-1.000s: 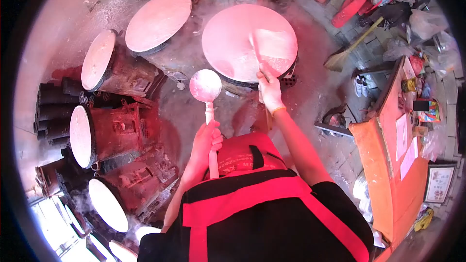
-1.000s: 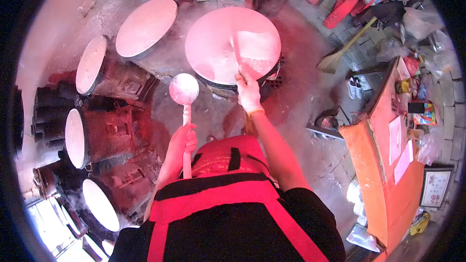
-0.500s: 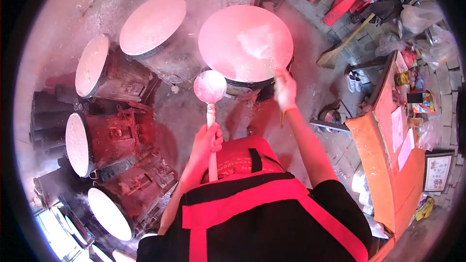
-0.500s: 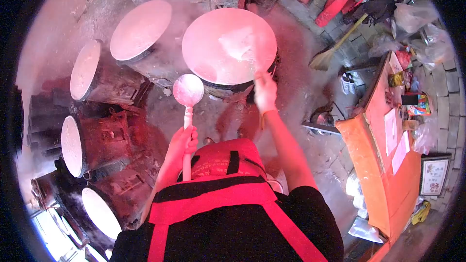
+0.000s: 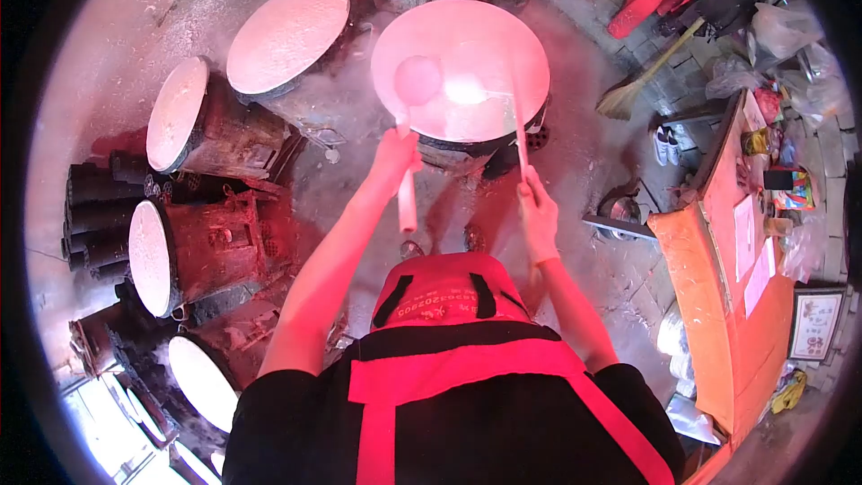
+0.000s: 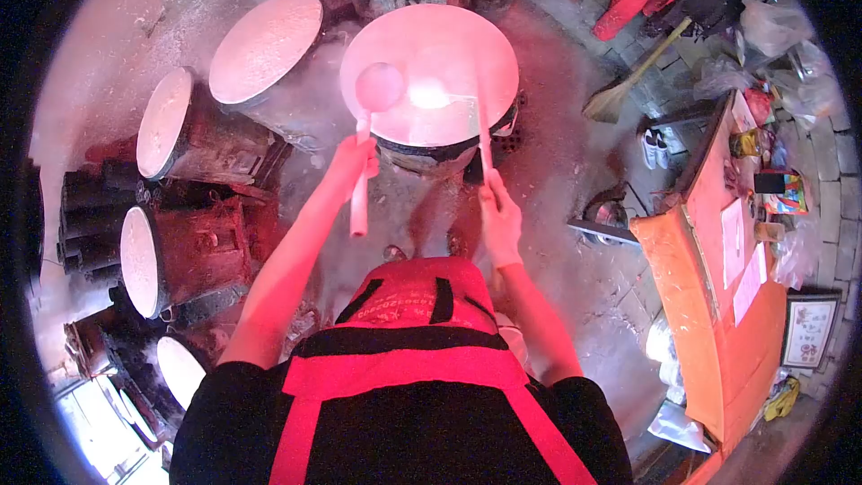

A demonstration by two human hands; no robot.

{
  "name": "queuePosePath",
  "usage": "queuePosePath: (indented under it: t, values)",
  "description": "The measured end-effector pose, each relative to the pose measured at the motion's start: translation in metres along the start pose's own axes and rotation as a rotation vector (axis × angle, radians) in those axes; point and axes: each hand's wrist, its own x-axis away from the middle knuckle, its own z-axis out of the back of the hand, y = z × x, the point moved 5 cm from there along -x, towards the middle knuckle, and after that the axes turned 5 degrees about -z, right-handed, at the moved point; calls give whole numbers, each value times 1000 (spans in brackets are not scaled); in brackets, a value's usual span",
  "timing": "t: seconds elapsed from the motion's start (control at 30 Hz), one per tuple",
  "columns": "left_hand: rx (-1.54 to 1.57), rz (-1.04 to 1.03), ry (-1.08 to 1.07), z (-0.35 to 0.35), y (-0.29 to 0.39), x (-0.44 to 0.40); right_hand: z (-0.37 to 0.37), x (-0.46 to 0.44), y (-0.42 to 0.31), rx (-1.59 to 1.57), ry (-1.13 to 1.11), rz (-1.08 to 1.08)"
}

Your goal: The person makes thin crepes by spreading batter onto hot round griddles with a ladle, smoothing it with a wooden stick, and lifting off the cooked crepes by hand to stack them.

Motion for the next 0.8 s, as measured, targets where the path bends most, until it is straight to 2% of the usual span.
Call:
queuePosePath:
  t: [0.03,0.1,0.17,0.2,0.27,0.33,0.37,0.43,0.47,0.5,0.53,0.57,0.63,0.67,0.77,0.8]
  values:
    - [38,27,-39,-15,0,-6,-12,-4,4,-43,-5,-4]
    - [119,78,-56,-42,-4,-8,-43,-6,20,-205,-162,-61]
    - [206,122,-10,-62,-10,-7,-58,7,10,-413,-364,-281]
    - [404,185,-94,-62,-21,-19,-62,18,-2,-499,-445,-413]
    - [771,342,-172,-44,25,12,-61,20,-23,-501,-458,-474]
    - [1543,805,-470,-29,61,56,-32,-7,-46,-331,-315,-301]
    - [1367,674,-511,-19,65,63,-15,-22,-59,-247,-241,-218]
    - [1015,418,-568,-4,68,77,10,-43,-82,-367,-51,-213]
    - [1028,467,-466,-1,67,85,14,-58,-68,-197,-105,-259]
    - [1036,515,-367,1,68,92,6,-63,-49,49,-101,106]
    - [1042,557,-272,3,67,95,-3,-62,-29,292,2,465]
    - [1056,555,-252,5,66,96,-11,-25,-41,377,-128,292]
    - [1075,585,-192,12,48,105,-25,9,-36,603,-316,157]
    - [1048,551,-150,19,37,111,-23,11,-40,552,-337,213]
    - [944,454,-8,34,20,129,13,-34,-67,471,-174,195]
    - [891,444,62,37,17,136,26,-57,-63,343,-73,231]
